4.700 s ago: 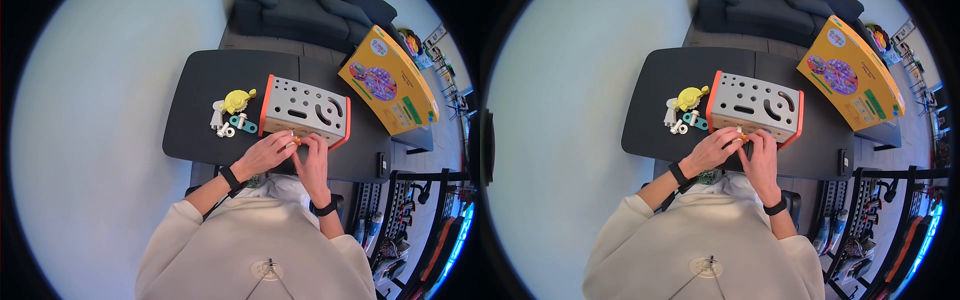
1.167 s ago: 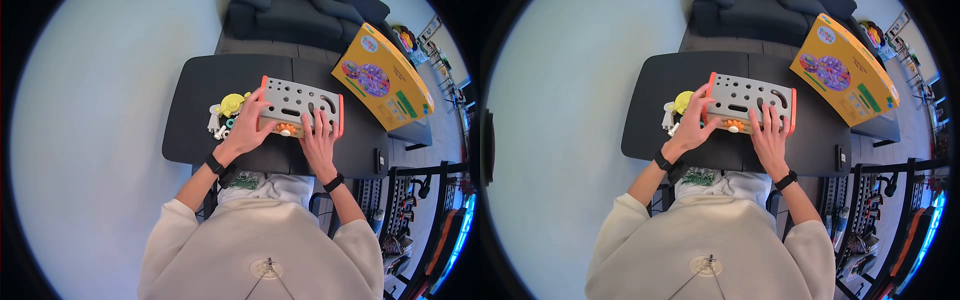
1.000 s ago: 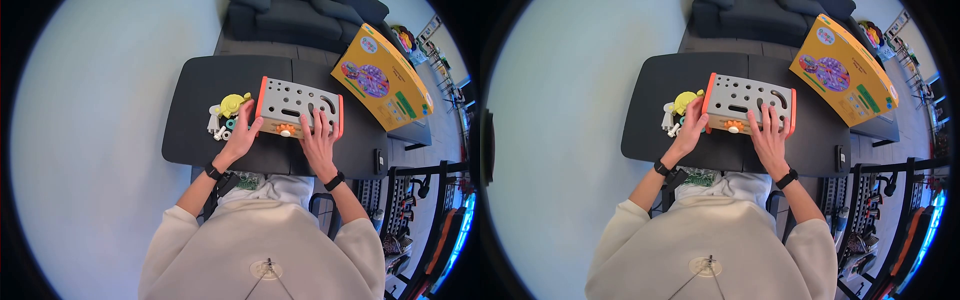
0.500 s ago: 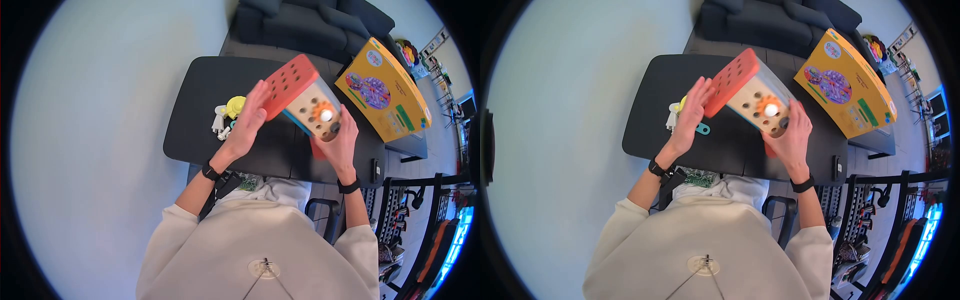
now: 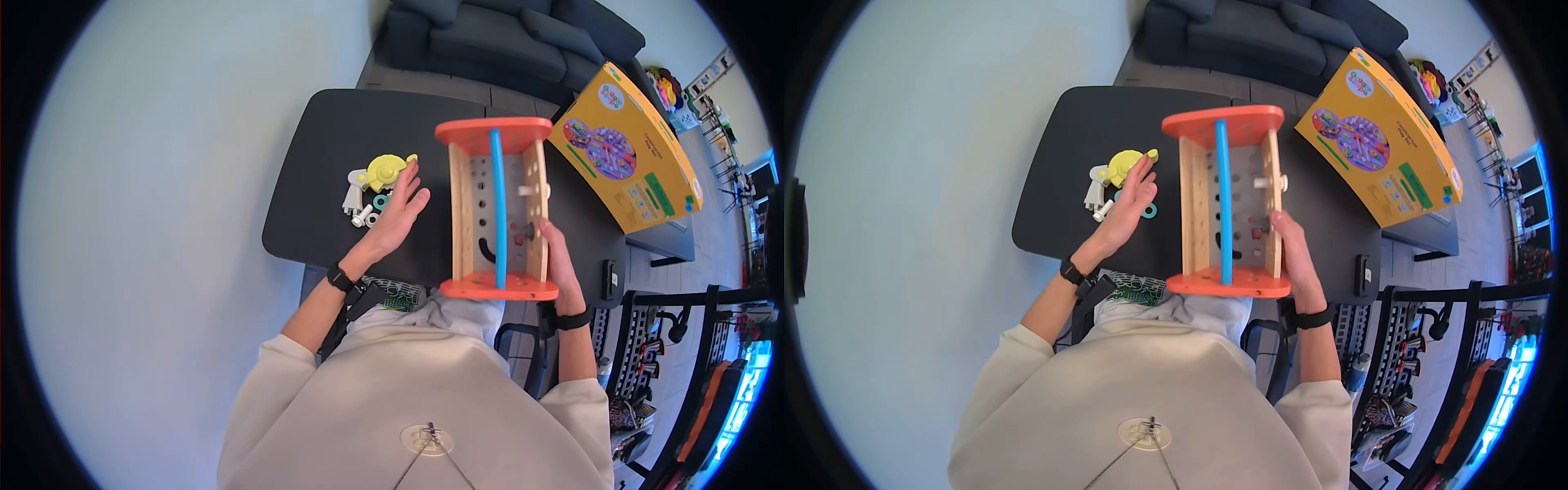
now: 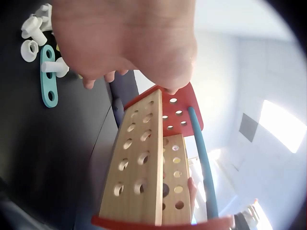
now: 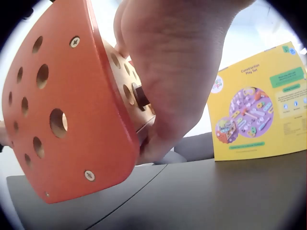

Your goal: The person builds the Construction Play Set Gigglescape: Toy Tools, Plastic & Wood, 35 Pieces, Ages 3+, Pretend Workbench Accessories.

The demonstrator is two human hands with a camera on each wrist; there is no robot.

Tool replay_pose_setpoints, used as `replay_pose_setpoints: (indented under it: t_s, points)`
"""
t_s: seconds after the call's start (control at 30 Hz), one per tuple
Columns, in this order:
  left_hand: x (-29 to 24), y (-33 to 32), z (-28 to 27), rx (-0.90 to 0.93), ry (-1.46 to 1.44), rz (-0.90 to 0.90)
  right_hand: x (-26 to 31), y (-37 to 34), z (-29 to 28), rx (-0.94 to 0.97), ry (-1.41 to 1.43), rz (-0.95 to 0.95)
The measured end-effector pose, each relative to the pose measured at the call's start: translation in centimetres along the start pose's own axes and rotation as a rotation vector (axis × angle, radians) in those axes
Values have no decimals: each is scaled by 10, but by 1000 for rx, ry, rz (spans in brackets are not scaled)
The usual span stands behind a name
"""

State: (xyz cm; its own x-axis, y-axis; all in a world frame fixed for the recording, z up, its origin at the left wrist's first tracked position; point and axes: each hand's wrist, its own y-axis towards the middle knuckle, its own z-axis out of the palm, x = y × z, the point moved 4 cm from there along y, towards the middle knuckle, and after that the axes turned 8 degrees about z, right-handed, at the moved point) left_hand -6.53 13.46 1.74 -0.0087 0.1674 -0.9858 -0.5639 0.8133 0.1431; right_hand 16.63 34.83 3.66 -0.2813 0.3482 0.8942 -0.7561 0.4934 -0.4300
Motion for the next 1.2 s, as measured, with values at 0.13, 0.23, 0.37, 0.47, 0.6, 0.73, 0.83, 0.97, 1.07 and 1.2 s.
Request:
replay_pose_setpoints:
  t_s: [0.13, 0.23, 0.37, 0.47, 0.6, 0.73, 0.83, 0.97, 1.07, 1.2]
  points:
    - [9, 1, 1, 64, 65, -46, -30, 3, 2, 98, -55, 91]
    - [8, -4, 13, 94, -71, -98, -41, 3, -2, 125, -138, 84]
    - [14, -7, 14, 82, -133, -85, -18, -7, -5, -9, -218, -34]
    - [12, -10, 18, 106, -96, -65, 23, -22, -9, -121, -386, -163]
    - [19, -19, 12, 101, 166, -104, 58, -38, 3, -320, -683, -419]
    - [27, -37, -13, 2, 610, 96, 48, -39, 15, -551, -1313, -751]
    - [17, -52, -36, -105, 998, 256, 16, -27, 10, -553, -1557, -926]
    - [6, -52, -53, -177, 1109, 272, -12, -14, 3, -557, -1532, -956]
    - [12, -32, -47, -115, 1237, 314, -29, -12, 9, -630, -1547, -996]
    - [32, -2, -37, -13, 1492, 327, -39, -6, 8, -666, -1567, -1022]
